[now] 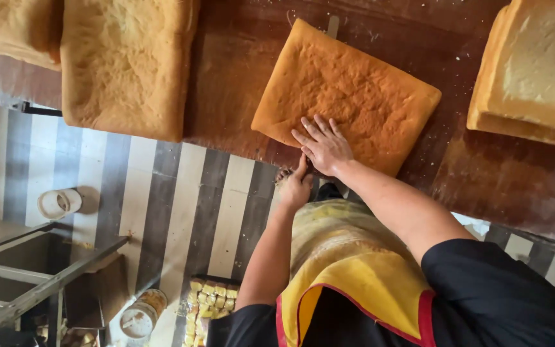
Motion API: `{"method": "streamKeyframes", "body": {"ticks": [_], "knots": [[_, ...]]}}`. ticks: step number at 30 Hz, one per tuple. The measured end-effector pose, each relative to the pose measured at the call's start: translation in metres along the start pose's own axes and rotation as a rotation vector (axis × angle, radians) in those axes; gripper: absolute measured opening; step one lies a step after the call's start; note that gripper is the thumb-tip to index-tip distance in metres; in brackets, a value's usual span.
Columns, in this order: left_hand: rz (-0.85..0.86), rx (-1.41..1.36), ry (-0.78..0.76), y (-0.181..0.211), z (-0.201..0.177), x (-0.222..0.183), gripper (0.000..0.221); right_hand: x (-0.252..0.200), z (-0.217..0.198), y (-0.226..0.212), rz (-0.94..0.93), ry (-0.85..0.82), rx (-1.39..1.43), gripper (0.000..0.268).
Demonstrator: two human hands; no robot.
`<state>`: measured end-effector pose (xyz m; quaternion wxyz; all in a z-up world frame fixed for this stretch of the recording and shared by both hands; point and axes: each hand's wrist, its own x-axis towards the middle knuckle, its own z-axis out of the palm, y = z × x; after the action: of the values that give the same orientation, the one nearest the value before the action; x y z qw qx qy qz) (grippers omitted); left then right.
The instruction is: The person trims the dark outer edge off large rectangular baked cake sheets on a wooden worktable. They hold each sheet steady with one hand and cut along its side with a long knife, then move the trimmed sheet aside and take the next one from the surrounding stacks.
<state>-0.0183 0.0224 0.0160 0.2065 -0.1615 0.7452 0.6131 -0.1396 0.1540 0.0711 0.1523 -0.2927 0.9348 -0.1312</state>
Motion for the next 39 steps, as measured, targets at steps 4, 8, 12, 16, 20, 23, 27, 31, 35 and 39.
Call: {"method": "streamKeyframes", "body": {"ticks": [4,8,12,16,20,23,27,31,35,39], "knots": [[0.24,0.105,-0.027,-0.052,0.001,-0.053,0.076,0.004,-0.002,-0.001,-0.027,-0.046,-0.067,0.052],[0.032,0.07,-0.127,-0.046,-0.003,-0.066,0.079,0.001,0.0,-0.005,-0.01,-0.048,-0.066,0.054],[0.312,0.053,-0.043,-0.022,0.0,-0.014,0.075,0.003,0.003,0.001,-0.018,-0.053,-0.061,0.055],[0.098,-0.044,-0.09,0.01,0.005,-0.002,0.072,0.0,0.007,0.008,-0.036,-0.079,-0.046,0.057],[0.186,-0.018,-0.08,-0.041,0.012,-0.038,0.075,0.002,0.005,0.009,-0.047,-0.145,-0.109,0.057],[0.136,0.047,-0.137,-0.045,0.01,-0.058,0.077,-0.001,0.005,0.004,-0.047,-0.181,-0.158,0.058],[0.283,-0.018,-0.123,-0.037,0.018,-0.001,0.074,0.009,-0.001,0.008,-0.008,-0.226,-0.154,0.057],[0.234,-0.136,-0.138,-0.012,0.027,0.006,0.071,0.003,-0.01,0.012,-0.003,-0.227,-0.154,0.056],[0.116,-0.118,-0.188,-0.035,0.016,-0.023,0.076,0.017,-0.005,0.019,-0.036,-0.347,-0.267,0.057],[0.112,0.004,-0.219,-0.048,0.011,-0.046,0.078,0.0,0.006,0.008,0.027,-0.256,-0.167,0.058]]}}
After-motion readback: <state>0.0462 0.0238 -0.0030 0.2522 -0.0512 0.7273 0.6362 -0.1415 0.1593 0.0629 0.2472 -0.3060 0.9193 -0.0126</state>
